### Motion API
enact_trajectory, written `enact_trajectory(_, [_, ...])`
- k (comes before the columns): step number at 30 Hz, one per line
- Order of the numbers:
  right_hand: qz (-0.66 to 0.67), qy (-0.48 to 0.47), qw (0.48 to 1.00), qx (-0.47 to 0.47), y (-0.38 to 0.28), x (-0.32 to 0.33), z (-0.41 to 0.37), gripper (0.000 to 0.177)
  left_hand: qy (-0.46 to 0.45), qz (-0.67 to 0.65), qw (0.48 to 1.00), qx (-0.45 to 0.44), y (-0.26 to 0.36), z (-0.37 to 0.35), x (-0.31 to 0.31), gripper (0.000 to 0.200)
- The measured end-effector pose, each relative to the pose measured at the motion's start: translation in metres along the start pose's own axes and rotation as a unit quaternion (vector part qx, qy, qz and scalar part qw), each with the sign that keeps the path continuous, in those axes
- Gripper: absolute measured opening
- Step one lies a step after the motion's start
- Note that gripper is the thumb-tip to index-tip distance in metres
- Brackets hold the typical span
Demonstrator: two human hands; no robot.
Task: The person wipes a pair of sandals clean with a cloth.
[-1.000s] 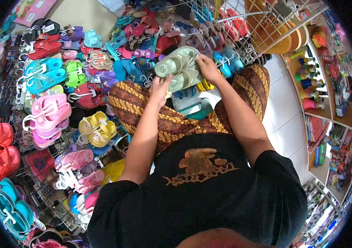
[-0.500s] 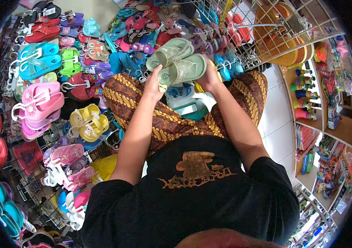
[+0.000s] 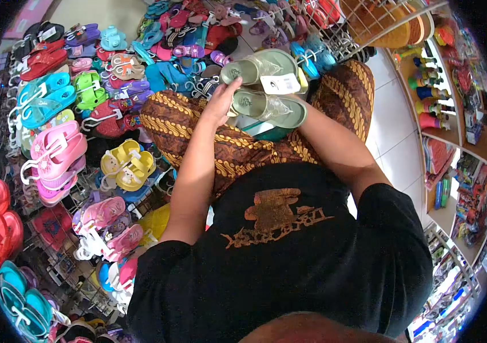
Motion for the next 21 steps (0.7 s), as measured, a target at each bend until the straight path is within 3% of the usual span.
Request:
enact_trajectory(3, [0.001,0.031,0.999,0.024,0.013,-0.006,0.000,0.050,-0.004,0.085,0.996,-0.041,0.006,-0.007,-0.012,0.053])
enact_trajectory(6, [0.011,0.038,0.998,0.049,0.021,-0.013,0.004,0.049,-0.019,0.140,0.990,-0.027,-0.005,-0.004,-0.012,0.055])
enact_trajectory(7, [0.013,0.035,0.998,0.059,0.021,-0.016,0.006,0.049,0.017,0.159,0.986,-0.043,-0.009,-0.005,-0.013,0.052])
enact_trajectory(10, [0.022,0.007,0.996,0.091,0.014,-0.027,0.014,0.049,0.080,0.391,0.909,-0.117,-0.020,-0.003,-0.014,0.045])
enact_trajectory(11, [0.022,-0.002,0.994,0.104,0.011,-0.031,0.017,0.049,0.108,0.448,0.869,-0.183,-0.025,-0.004,-0.018,0.046])
enact_trajectory(14, [0.019,-0.036,0.991,0.131,-0.001,-0.042,0.030,0.048,0.153,0.509,0.793,-0.298,-0.034,-0.007,-0.027,0.048])
enact_trajectory(19, [0.010,-0.054,0.991,0.126,-0.002,-0.049,0.033,0.048,0.131,0.555,0.799,-0.191,-0.004,-0.021,-0.043,0.040])
enact_trajectory(21, [0.004,-0.051,0.992,0.119,0.001,-0.048,0.028,0.048,0.129,0.459,0.860,-0.181,0.002,-0.023,-0.038,0.039])
Point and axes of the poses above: each hand's wrist, its own z-axis towards the middle knuckle, its own x-axis out of the back of the hand, y = z × x, the point moved 1 cm from there along z, towards the middle knuckle, and after that the axes turned 12 degrees about -x, right-handed, at the moved point
